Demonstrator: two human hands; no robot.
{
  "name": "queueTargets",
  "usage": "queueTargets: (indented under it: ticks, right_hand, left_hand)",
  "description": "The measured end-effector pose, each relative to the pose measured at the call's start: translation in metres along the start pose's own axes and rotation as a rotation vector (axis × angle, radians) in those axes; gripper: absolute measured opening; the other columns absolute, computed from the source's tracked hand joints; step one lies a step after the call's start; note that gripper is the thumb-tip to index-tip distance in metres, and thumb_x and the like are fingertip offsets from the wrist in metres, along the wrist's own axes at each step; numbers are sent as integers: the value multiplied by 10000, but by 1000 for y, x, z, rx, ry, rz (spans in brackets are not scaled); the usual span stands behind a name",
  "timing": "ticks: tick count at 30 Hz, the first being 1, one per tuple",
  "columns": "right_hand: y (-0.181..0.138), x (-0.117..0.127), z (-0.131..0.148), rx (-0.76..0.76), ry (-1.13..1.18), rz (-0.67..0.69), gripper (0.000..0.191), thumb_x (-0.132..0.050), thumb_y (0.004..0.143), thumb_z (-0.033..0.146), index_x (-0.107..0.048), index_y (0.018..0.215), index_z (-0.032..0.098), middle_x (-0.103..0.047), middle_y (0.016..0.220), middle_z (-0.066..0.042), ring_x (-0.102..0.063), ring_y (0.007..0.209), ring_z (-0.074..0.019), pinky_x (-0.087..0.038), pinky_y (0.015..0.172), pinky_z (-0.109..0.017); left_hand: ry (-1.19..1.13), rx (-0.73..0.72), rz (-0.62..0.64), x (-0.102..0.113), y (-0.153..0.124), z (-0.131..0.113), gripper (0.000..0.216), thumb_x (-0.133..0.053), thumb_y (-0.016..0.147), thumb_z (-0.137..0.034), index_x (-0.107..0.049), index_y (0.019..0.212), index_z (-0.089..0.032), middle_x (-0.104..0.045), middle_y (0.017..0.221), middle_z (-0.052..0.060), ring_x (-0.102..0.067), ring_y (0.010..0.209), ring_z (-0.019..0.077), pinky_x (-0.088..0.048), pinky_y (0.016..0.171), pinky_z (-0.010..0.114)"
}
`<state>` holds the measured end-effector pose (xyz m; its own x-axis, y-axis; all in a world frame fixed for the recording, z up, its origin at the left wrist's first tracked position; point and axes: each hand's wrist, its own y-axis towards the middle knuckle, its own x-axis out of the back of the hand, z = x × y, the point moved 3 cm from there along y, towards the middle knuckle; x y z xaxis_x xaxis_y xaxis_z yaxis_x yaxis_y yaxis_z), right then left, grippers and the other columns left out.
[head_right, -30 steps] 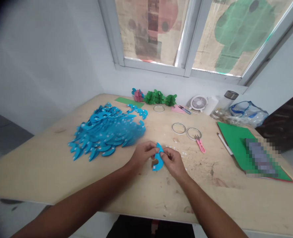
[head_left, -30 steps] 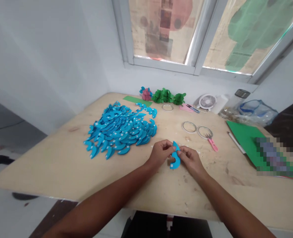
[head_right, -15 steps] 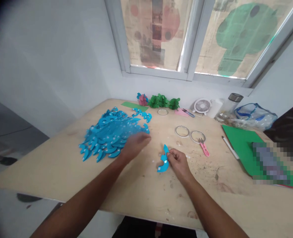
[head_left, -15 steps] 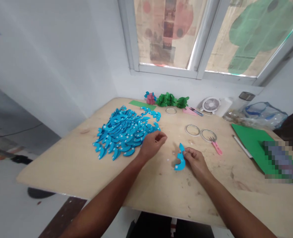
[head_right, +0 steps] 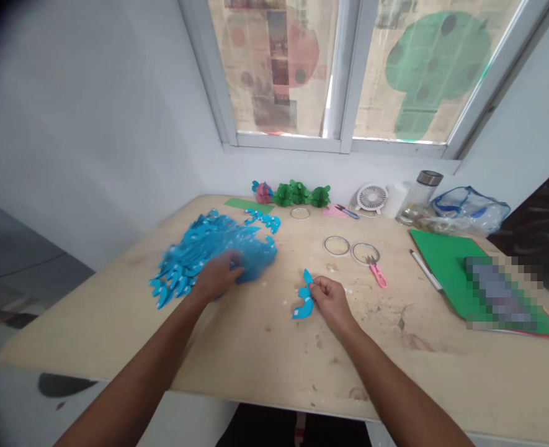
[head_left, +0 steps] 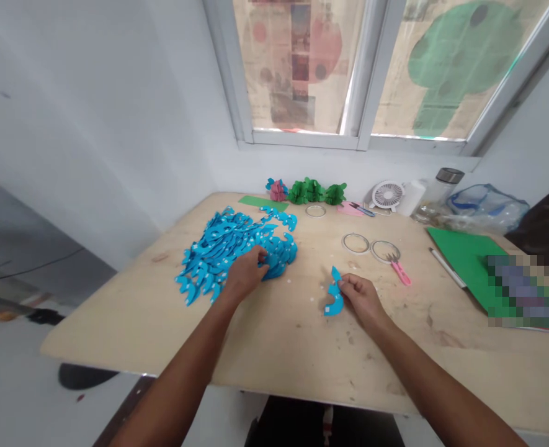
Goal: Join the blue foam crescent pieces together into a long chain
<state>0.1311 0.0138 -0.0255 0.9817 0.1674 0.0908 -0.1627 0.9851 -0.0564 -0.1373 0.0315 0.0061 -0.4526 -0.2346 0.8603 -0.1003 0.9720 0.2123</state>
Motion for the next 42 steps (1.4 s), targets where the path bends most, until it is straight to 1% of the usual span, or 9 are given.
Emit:
queueTargets:
  ticks: [6, 10, 14, 20, 29, 32, 34, 39, 42]
  right_hand:
    - [-1, 0, 2, -3, 151, 8, 280, -643, 689, 442, -592, 660, 168, -529, 548, 16, -428, 492, -110, -319, 495, -243]
    - [-3, -4, 8, -24, 362, 113, 248, -696, 665, 411, -637, 698, 173, -642, 705, -36, -543, 632, -145, -420, 627, -267]
    - [-4, -4, 10, -48, 478, 140, 237, -734, 642, 388, -676, 749, 185, -678, 859, -60, -579, 727, -163, -445, 711, -290]
    - [-2, -5, 7, -40, 490, 164, 193, -732, 666, 362, -684, 713, 181, -661, 718, -23, -575, 680, -139, -440, 748, -296]
    - [-1, -2, 4, -60, 473, 95, 180, -738, 658, 340, -687, 650, 167, -630, 589, -2, -534, 592, -118, -406, 650, -257]
    - [1, -1, 1, -55, 455, 67, 183, -737, 652, 343, -688, 635, 167, -626, 581, -3, -521, 575, -117, -397, 633, -260]
    - [1, 0, 0, -55, 445, 51, 183, -736, 648, 342, -689, 626, 167, -620, 572, -3, -514, 567, -118, -393, 626, -263]
    - [2, 1, -3, -54, 412, 37, 177, -724, 655, 333, -692, 636, 160, -627, 593, -10, -514, 578, -120, -385, 626, -266]
    - [3, 1, -2, -46, 391, 40, 183, -717, 659, 333, -678, 618, 158, -618, 582, -6, -507, 572, -117, -378, 618, -263]
  left_hand:
    - [-169, -86, -74, 5, -18, -22, 208, -568, 706, -194, -572, 914, -214, -666, 850, 39, -586, 679, 171, -433, 627, 272]
    - [-247, -285, -58, -3, -41, -54, 201, -557, 727, -176, -592, 921, -215, -653, 867, 37, -581, 724, 169, -456, 678, 287]
    - [-254, -564, -13, -20, -58, -80, 169, -518, 775, -158, -604, 915, -197, -648, 891, 67, -589, 809, 188, -464, 733, 311]
    - [-249, -737, 36, -37, -65, -93, 217, -469, 790, -97, -627, 912, -182, -645, 879, 88, -587, 823, 191, -472, 730, 308]
    - [-383, -799, -3, -39, -67, -97, 188, -497, 807, -126, -625, 938, -170, -653, 881, 94, -597, 815, 183, -497, 722, 320]
    - [-463, -765, 49, -37, -68, -96, 201, -522, 793, -137, -631, 956, -179, -657, 919, 96, -605, 847, 184, -503, 746, 325]
    - [-532, -677, 116, -34, -66, -93, 227, -508, 782, -124, -641, 954, -192, -661, 946, 90, -609, 874, 183, -502, 761, 322]
    - [-785, -166, 171, -29, -56, -85, 126, -526, 759, -187, -639, 809, -166, -671, 770, 43, -607, 687, 146, -487, 631, 262]
    - [-909, 41, 321, -38, -51, -91, 164, -599, 730, -296, -646, 768, -143, -649, 649, 33, -563, 569, 128, -441, 508, 224]
